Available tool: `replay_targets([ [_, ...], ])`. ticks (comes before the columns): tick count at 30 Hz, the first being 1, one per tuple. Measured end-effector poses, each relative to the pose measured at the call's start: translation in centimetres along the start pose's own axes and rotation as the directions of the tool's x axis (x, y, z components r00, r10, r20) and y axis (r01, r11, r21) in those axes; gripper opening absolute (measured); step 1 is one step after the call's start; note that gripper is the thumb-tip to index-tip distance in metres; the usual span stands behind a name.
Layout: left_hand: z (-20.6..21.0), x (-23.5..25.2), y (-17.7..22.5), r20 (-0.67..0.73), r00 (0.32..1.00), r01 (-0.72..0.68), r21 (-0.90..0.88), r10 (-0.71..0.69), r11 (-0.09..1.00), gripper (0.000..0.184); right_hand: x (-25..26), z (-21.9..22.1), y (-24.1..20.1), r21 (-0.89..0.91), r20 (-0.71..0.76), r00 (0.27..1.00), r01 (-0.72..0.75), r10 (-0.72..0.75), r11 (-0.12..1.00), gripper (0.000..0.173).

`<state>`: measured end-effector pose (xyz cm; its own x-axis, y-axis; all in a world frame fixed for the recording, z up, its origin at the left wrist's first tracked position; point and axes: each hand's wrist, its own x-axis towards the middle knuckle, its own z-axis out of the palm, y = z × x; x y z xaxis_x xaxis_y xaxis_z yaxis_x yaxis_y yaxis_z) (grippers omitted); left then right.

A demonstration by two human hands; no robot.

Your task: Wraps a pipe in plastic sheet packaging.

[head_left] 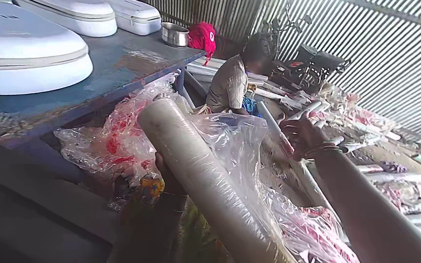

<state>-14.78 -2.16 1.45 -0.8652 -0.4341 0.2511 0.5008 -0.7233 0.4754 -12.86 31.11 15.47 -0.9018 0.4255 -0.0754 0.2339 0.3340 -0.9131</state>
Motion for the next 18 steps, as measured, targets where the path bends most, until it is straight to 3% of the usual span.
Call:
replay_targets([
  [2, -0.5, 0.3, 0.0, 0.031, 0.999, -0.009, 0.055, 0.007, 0.998, 0.050, -3.6, -2.9, 1.2, -0.141, -0.026, 0.999, 0.024, -0.028, 0.990, 0.059],
  [4, 0.3, 0.0, 1.0, 0.053, 0.999, -0.003, 0.120, -0.004, 0.993, 0.054, -7.7, -4.6, 3.3, -0.270, 0.038, 0.999, 0.011, 0.000, 0.963, 0.047],
  [6, 1.7, 0.0, 1.5, -0.070, 0.998, 0.016, 0.091, -0.010, 0.996, 0.051, -12.1, -4.6, 5.4, -0.376, 0.175, 0.982, 0.001, 0.069, 0.927, 0.036],
  [8, 0.8, 0.9, 1.4, -0.048, 0.999, 0.023, 0.198, -0.014, 0.980, 0.047, -15.7, -4.0, 7.9, -0.545, 0.269, 0.953, 0.029, 0.142, 0.838, 0.041],
  [10, 0.6, 1.0, 0.0, -0.086, 0.996, 0.035, 0.058, -0.030, 0.998, 0.052, -18.3, -2.8, 9.3, -0.634, 0.369, 0.897, 0.052, 0.243, 0.771, 0.051],
  [13, -1.3, 0.9, -2.1, 0.127, 0.988, 0.106, -0.147, -0.088, 0.983, 0.063, -19.9, -0.9, 9.9, -0.663, 0.467, 0.842, 0.131, 0.271, 0.737, 0.056],
  [18, 0.0, -1.2, -1.6, 0.249, 0.955, 0.216, -0.216, -0.160, 0.952, 0.063, -20.2, -0.6, 10.1, -0.430, 0.486, 0.861, 0.084, 0.153, 0.899, 0.021],
])
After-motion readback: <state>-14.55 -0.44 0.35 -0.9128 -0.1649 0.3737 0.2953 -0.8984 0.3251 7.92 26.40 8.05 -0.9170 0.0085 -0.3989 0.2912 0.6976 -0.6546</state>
